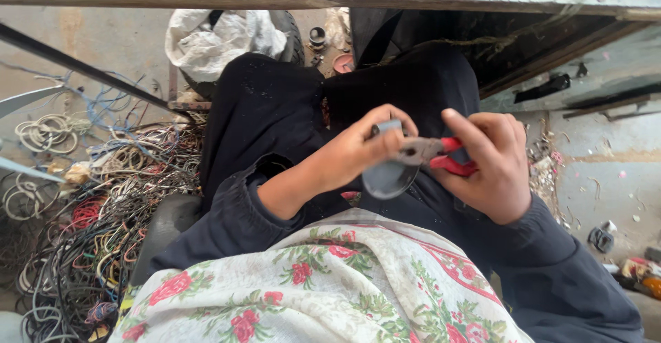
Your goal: The person uses pliers to repeatedly pry and adjust a small circular metal component, rotating it to access different edges. The person works at a cluttered workbench with tools and wires visible nearby.
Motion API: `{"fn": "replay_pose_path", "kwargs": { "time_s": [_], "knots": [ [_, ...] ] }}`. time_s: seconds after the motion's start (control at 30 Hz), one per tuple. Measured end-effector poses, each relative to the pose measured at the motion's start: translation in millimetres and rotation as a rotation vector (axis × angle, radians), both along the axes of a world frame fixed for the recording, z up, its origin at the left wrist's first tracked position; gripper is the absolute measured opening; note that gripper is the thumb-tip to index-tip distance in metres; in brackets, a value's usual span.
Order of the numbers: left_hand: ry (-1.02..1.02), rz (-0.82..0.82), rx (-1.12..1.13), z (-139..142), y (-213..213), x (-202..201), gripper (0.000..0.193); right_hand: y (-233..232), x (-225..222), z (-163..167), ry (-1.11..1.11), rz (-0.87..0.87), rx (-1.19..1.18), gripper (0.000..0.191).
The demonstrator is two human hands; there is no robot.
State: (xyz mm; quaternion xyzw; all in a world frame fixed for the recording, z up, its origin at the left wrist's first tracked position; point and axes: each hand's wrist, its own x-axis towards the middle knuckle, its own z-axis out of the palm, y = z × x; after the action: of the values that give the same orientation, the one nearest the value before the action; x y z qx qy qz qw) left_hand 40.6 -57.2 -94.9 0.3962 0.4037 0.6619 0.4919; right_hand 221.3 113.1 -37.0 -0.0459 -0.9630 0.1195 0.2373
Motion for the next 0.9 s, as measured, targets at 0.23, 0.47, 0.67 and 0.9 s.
{"fn": "replay_pose_path", "kwargs": {
  "time_s": [0.23,0.47,0.67,0.9],
  "knots": [
    [-0.508,0.569,0.058,-8,13,-21,0.049,-32,-21,16,-0.174,0.190,-0.278,0.062],
    [-0.619,0.811,0.238,4,-1,-62,0.052,-71,-47,-7,-0.274,0.362,-0.280,0.046],
    [-0.451,0.783,0.463,25,-21,-85,0.053,-103,-60,2,-0.283,0.481,-0.251,0.047],
    [-0.510,0.846,0.562,17,-21,-101,0.056,-99,-64,3,-0.059,0.369,-0.054,0.048]
  ]
}}
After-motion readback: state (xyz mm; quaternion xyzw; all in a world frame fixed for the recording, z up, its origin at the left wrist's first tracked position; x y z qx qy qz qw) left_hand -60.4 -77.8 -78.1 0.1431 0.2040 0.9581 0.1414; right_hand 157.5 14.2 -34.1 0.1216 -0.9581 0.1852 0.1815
